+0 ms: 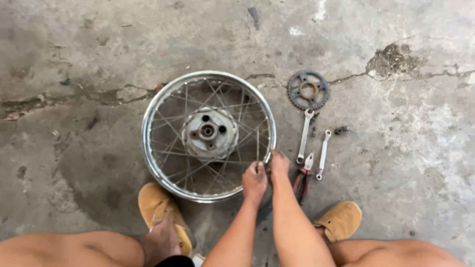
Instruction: The person sits on the floor and uses a hammer to tap the rim of a motorcycle wheel, adjusting spoke tension to true the wheel. Tools and a sprocket are visible nearby on the concrete floor.
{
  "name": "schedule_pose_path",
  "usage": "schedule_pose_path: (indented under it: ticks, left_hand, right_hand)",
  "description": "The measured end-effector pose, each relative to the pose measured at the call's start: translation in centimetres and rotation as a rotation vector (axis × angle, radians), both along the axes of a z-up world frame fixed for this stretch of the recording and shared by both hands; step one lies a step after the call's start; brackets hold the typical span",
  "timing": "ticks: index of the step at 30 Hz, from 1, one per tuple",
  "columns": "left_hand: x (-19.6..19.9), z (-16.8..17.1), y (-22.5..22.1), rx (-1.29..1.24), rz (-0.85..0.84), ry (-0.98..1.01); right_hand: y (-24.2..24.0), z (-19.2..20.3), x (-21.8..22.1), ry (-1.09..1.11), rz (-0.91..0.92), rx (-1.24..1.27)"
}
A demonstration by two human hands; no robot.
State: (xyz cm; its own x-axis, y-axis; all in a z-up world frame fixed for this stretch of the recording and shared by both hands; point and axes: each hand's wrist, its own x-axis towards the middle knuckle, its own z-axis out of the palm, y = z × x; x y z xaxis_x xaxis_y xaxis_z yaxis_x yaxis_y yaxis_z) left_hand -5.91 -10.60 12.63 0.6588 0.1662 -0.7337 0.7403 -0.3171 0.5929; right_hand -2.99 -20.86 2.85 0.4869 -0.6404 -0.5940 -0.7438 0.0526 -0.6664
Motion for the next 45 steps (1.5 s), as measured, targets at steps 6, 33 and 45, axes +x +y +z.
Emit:
schedule_pose_path:
  ticks: [6,33,45]
  left_hand:
    - [-4.3,2.0,-1.1,-0.114,0.189,-0.011]
    - [-9.5,-3.9,7.1,-0.059,-0.111,-0.067]
    - [-9.8,-2.1,9.6,-0.045,0.094,-0.031]
  right_hand:
    - [-4.6,-9.4,-4.9,0.364,1.037,-0.573]
    - [0.4,1.3,-8.9,0.140,0.226,0.037]
    - [4.2,7.2,-8.2,0.118,-0.078,0.590]
